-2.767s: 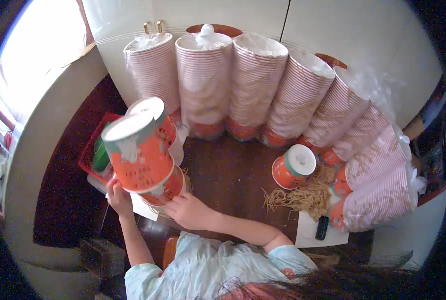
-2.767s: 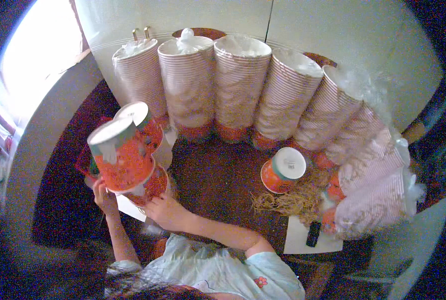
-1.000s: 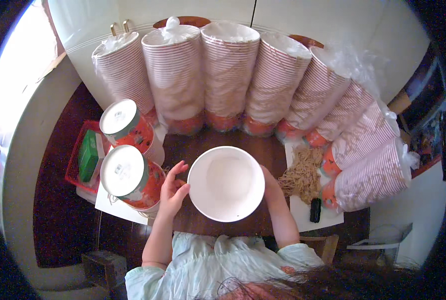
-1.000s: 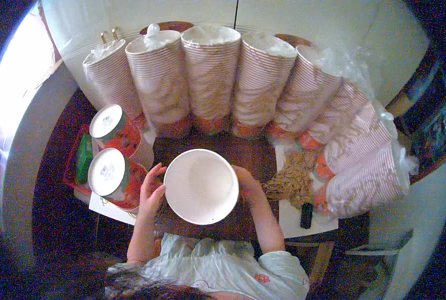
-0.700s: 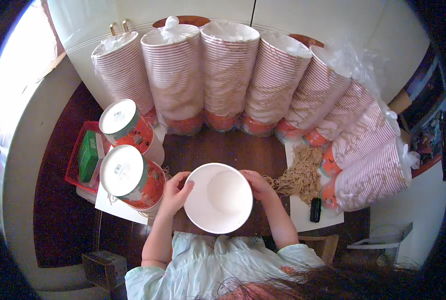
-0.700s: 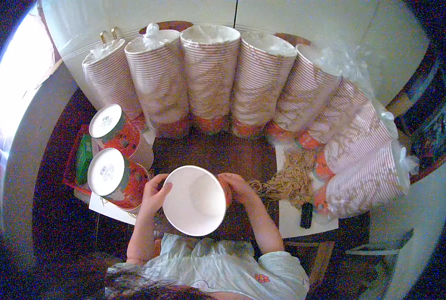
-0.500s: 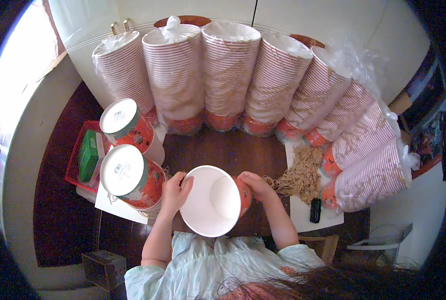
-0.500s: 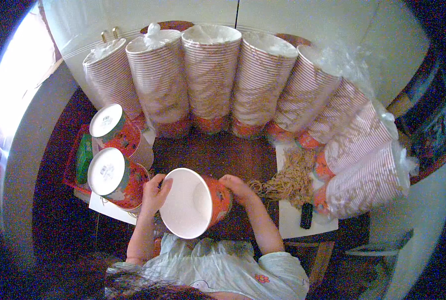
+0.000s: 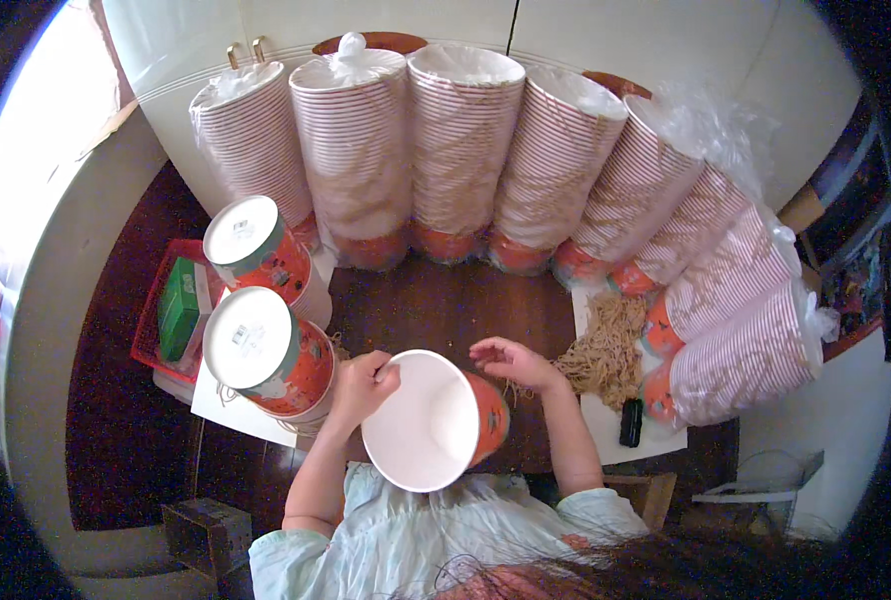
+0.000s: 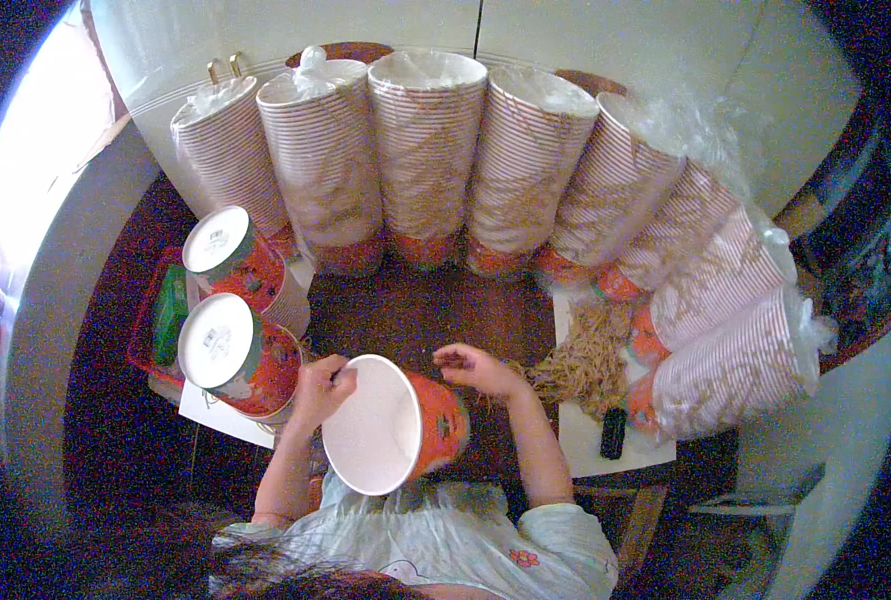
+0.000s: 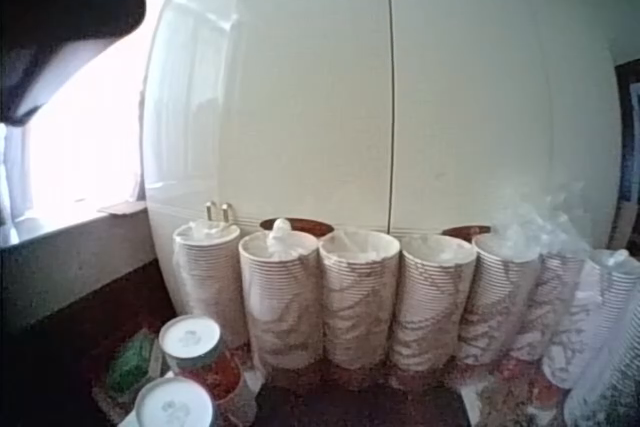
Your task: Attaching string handles to small decorative paper buckets for packaging.
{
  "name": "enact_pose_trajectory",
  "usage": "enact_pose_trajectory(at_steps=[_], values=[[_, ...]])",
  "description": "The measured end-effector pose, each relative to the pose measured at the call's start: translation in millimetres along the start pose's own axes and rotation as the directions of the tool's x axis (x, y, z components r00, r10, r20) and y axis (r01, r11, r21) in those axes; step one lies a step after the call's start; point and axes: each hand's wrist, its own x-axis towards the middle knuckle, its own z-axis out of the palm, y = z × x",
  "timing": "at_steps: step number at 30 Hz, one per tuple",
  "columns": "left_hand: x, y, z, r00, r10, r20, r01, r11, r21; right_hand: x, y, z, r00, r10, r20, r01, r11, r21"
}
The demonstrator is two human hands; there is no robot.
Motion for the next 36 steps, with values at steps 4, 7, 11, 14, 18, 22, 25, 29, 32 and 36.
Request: enact_pose_trajectory(at_steps=[4, 7, 11, 14, 18, 22, 25, 29, 32, 36], values=[[-2, 1, 13, 0.978, 0.129, 0.162, -0.123, 0.991, -0.047, 14, -22, 15, 0.959, -0.155, 0.236, 0.184, 0.977, -0.106], [-3, 7, 25, 0.972, 0.121, 0.204, -0.117, 0.993, -0.03, 22, -20, 35, 0.942, -0.117, 0.316, 0.155, 0.983, -0.097], [-6, 8, 25, 0.958, -0.105, 0.268, 0.097, 0.994, 0.04, 26, -8, 45, 0.946, -0.004, 0.325, -0.055, 0.983, 0.172], [-9, -1, 28, 0.962, -0.089, 0.258, 0.082, 0.996, 0.037, 25, -3, 48, 0.944, 0.023, 0.328, -0.093, 0.975, 0.201], [-7, -9, 32, 0.955, -0.082, 0.284, 0.082, 0.997, 0.01, 31, 16, 43, 0.944, 0.022, 0.329, -0.104, 0.967, 0.233], [-7, -14, 37, 0.958, -0.039, 0.284, 0.048, 0.999, -0.023, 31, 21, 47, 0.95, 0.015, 0.311, -0.115, 0.945, 0.307], [-8, -17, 41, 0.953, -0.052, 0.299, 0.064, 0.997, -0.031, 29, 23, 46, 0.93, 0.049, 0.364, -0.19, 0.913, 0.362], [-9, -18, 43, 0.945, -0.077, 0.319, 0.093, 0.995, -0.036, 31, 38, 39, 0.935, 0.028, 0.355, -0.162, 0.921, 0.355], [-10, -25, 45, 0.952, -0.09, 0.293, 0.106, 0.994, -0.04, 29, 31, 41, 0.939, 0.051, 0.341, -0.164, 0.936, 0.312], [-8, -20, 42, 0.938, -0.118, 0.327, 0.134, 0.991, -0.026, 21, 10, 48, 0.959, 0.15, 0.24, -0.232, 0.903, 0.363]])
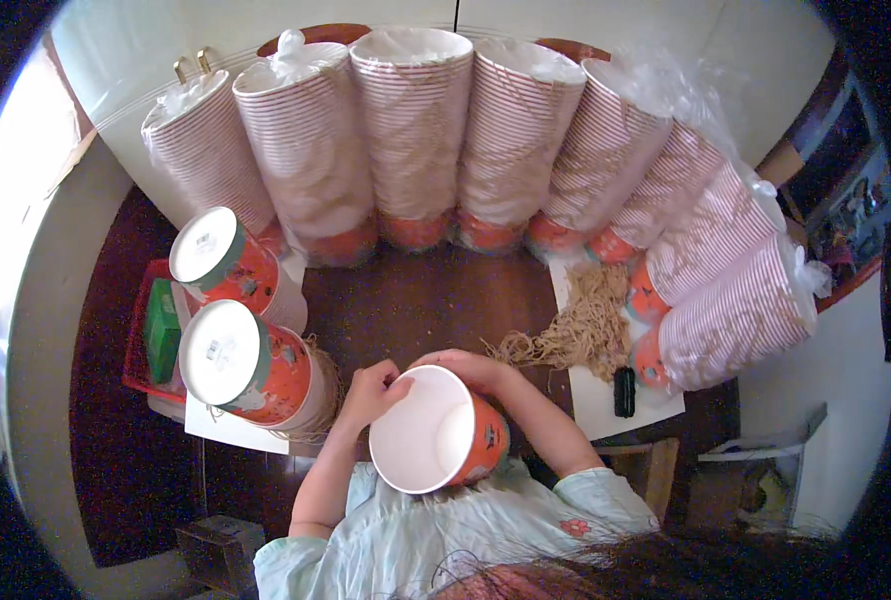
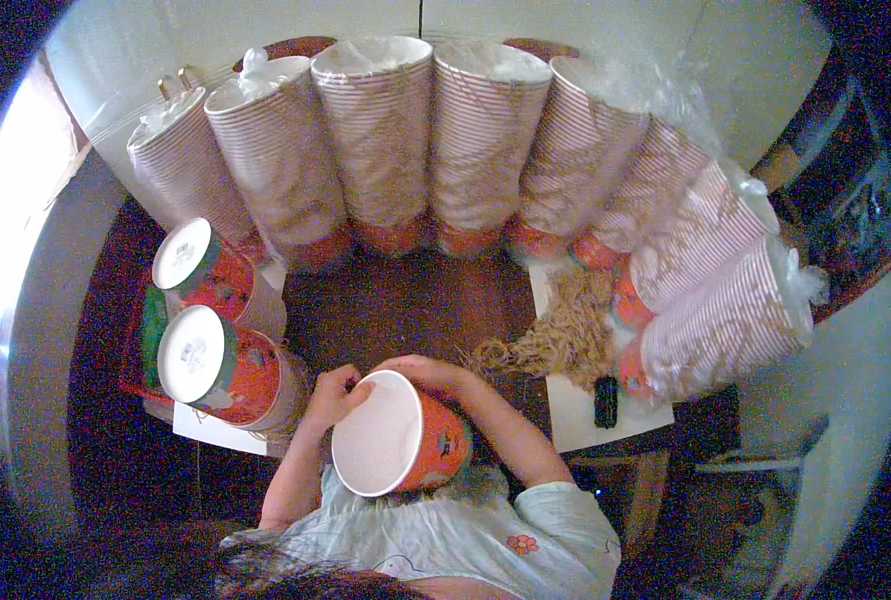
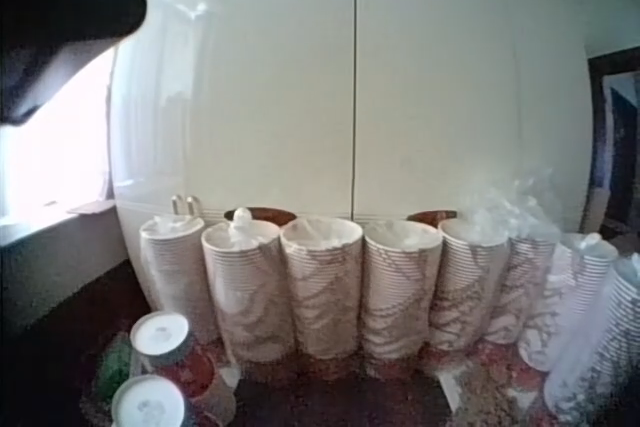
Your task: Attaching string handles to small decorative paper buckets for packaging.
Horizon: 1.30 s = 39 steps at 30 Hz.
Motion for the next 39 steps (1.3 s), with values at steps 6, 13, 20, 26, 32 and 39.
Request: enact_pose_trajectory(at_steps=[6, 13, 20, 26, 32, 39], values=[[2, 5, 1, 0.999, 0.026, -0.041, -0.025, 1.0, 0.016, 3, 16, -23, 0.995, -0.093, 0.028, 0.094, 0.993, -0.073], [-3, -8, -7, 0.997, -0.034, -0.067, 0.035, 0.999, 0.007, -14, 5, -39, 0.976, -0.216, 0.033, 0.219, 0.972, -0.089], [-3, -12, 1, 1.0, -0.003, 0.015, 0.004, 0.997, -0.074, -12, 5, -24, 0.996, -0.06, 0.072, 0.069, 0.988, -0.136], [-6, 0, 3, 1.0, -0.006, -0.011, 0.006, 1.0, -0.017, -1, 4, -12, 0.99, -0.035, 0.14, 0.073, 0.959, -0.272], [-7, 5, 2, 0.999, -0.032, -0.001, 0.032, 0.999, -0.036, 2, 3, -5, 0.991, 0.055, 0.118, -0.03, 0.978, -0.204], [-3, -10, 2, 0.996, 0.002, -0.09, -0.01, 0.997, -0.08, 4, 16, -39, 0.983, -0.173, -0.067, 0.132, 0.906, -0.402]])
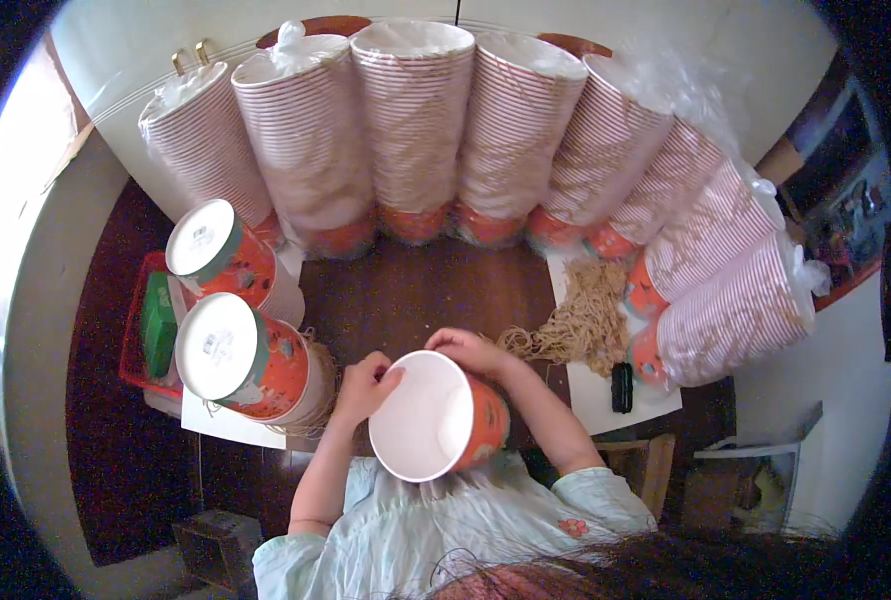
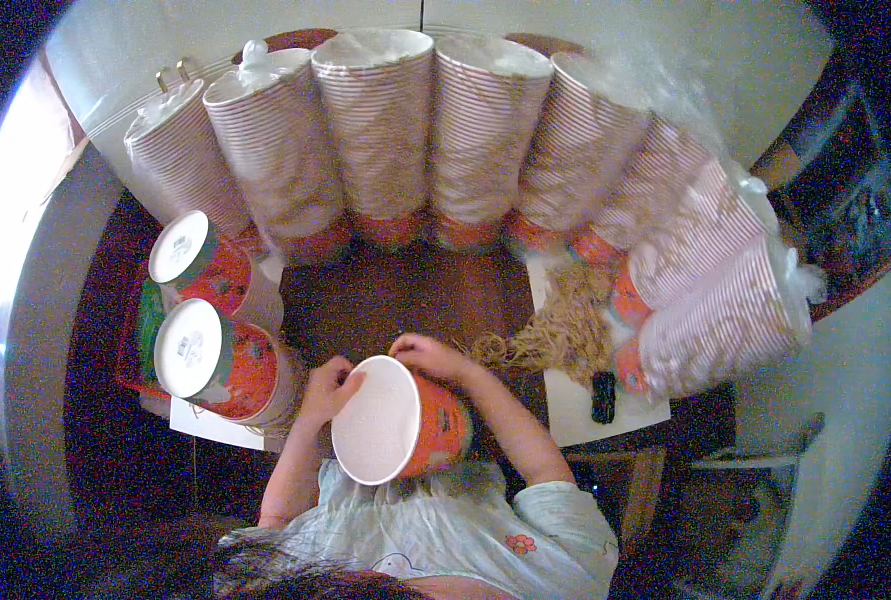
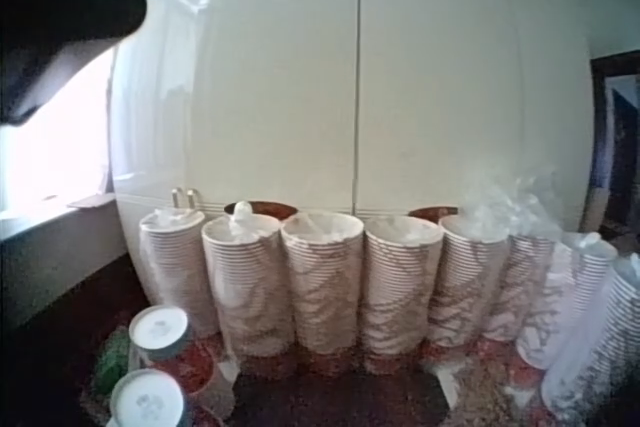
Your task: Attaching string handles to small decorative paper buckets for packaging.
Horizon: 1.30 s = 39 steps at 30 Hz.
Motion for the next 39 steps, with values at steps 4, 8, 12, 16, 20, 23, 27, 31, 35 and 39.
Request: enact_pose_trajectory(at_steps=[4, 8, 12, 16, 20, 23, 27, 31, 35, 39], values=[[-3, -10, -11, 1.0, 0.001, 0.004, -0.001, 1.0, 0.016, -28, -3, -36, 0.9, -0.25, -0.356, -0.013, 0.802, -0.597], [-10, -16, -18, 1.0, -0.003, -0.017, 0.004, 0.998, 0.058, -56, 7, -63, 0.955, -0.239, -0.174, 0.01, 0.615, -0.788], [-15, 10, -26, 0.993, -0.099, -0.069, 0.11, 0.978, 0.178, -74, 23, -63, 0.996, -0.087, -0.021, 0.001, 0.245, -0.97], [-14, 5, -16, 0.993, -0.046, -0.107, 0.067, 0.978, 0.2, -74, 63, -62, 0.969, -0.245, -0.024, 0.014, 0.153, -0.988], [-13, 5, -5, 0.994, -0.062, -0.092, 0.085, 0.961, 0.263, -69, 74, -64, 0.962, -0.246, -0.118, -0.048, 0.271, -0.961], [-13, 6, -1, 0.99, -0.127, -0.056, 0.138, 0.956, 0.258, -69, 34, -72, 0.966, -0.241, -0.099, 0.039, 0.511, -0.859], [-14, 8, 11, 0.992, -0.125, -0.03, 0.128, 0.954, 0.27, -70, -17, -93, 0.852, -0.249, -0.46, 0.061, 0.921, -0.386], [-13, 19, 16, 0.99, -0.136, -0.042, 0.143, 0.939, 0.314, -73, -61, -107, 0.704, -0.384, -0.598, 0.406, 0.908, -0.104], [-11, 30, 12, 0.993, -0.029, -0.113, 0.07, 0.922, 0.381, -76, -112, -113, 0.56, -0.611, -0.56, 0.709, 0.703, -0.058], [-8, 27, 9, 0.968, 0.157, -0.195, -0.099, 0.955, 0.278, -74, -164, -76, 0.531, -0.583, -0.615, 0.759, 0.649, 0.04]])
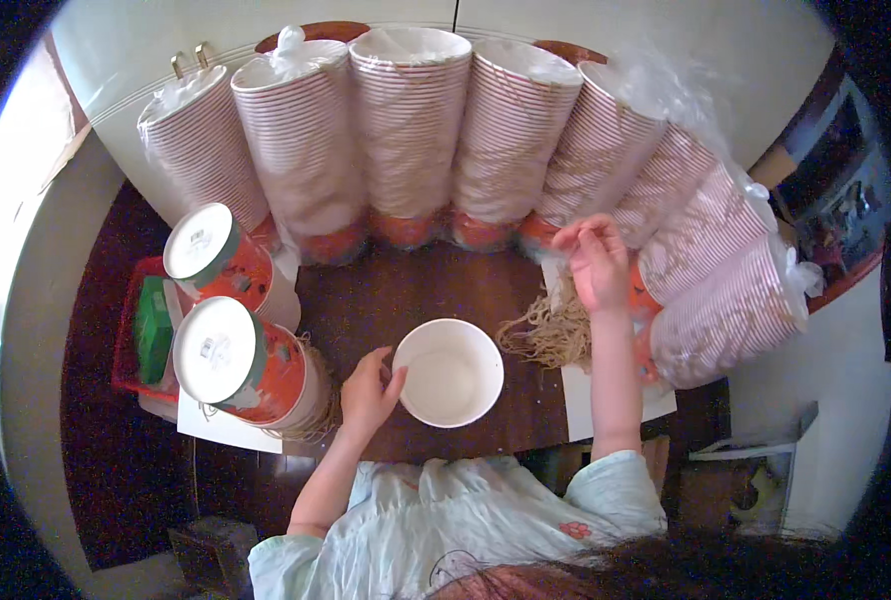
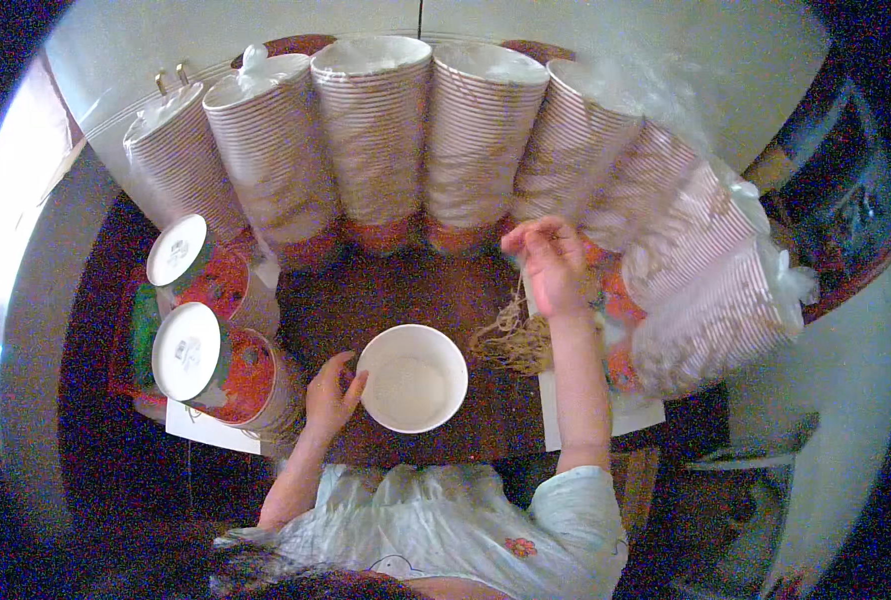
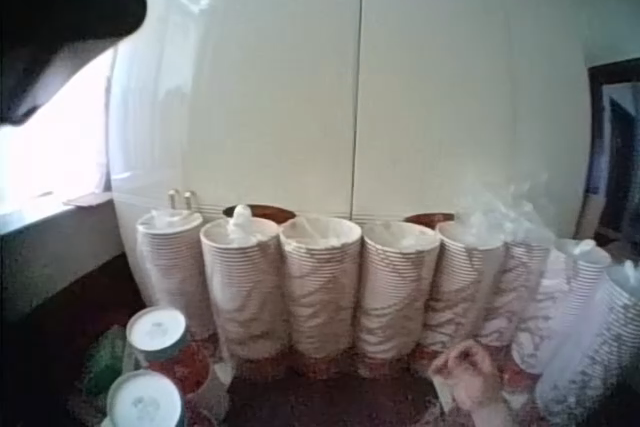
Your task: Attaching string handles to small decorative paper buckets for packaging.
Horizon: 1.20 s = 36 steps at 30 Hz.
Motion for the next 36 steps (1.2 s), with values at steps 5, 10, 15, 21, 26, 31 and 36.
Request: enact_pose_trajectory(at_steps=[5, 10, 15, 21, 26, 31, 36], values=[[3, -3, 2, 0.991, 0.094, -0.096, -0.108, 0.982, -0.155, -38, 26, 54, 0.881, 0.288, 0.376, 0.079, 0.692, -0.717], [5, 5, -1, 0.958, -0.197, 0.208, 0.286, 0.698, -0.657, -86, 78, 71, 0.746, 0.4, 0.532, 0.215, 0.612, -0.761], [6, 1, -3, 0.825, -0.232, 0.516, 0.558, 0.487, -0.673, -99, 91, 77, 0.767, 0.422, 0.483, 0.201, 0.556, -0.806], [0, -7, 3, 0.892, -0.117, 0.436, 0.409, 0.619, -0.671, -104, 98, 71, 0.76, 0.414, 0.502, 0.248, 0.53, -0.811], [6, -5, -8, 0.863, -0.188, 0.469, 0.474, 0.624, -0.621, -102, 101, 69, 0.746, 0.456, 0.486, 0.224, 0.515, -0.827], [7, -17, -8, 0.875, -0.141, 0.463, 0.422, 0.691, -0.587, -101, 109, 71, 0.72, 0.479, 0.502, 0.214, 0.534, -0.818], [12, -18, -10, 0.952, -0.038, 0.305, 0.165, 0.9, -0.404, -97, 123, 71, 0.721, 0.538, 0.437, 0.101, 0.542, -0.834]])
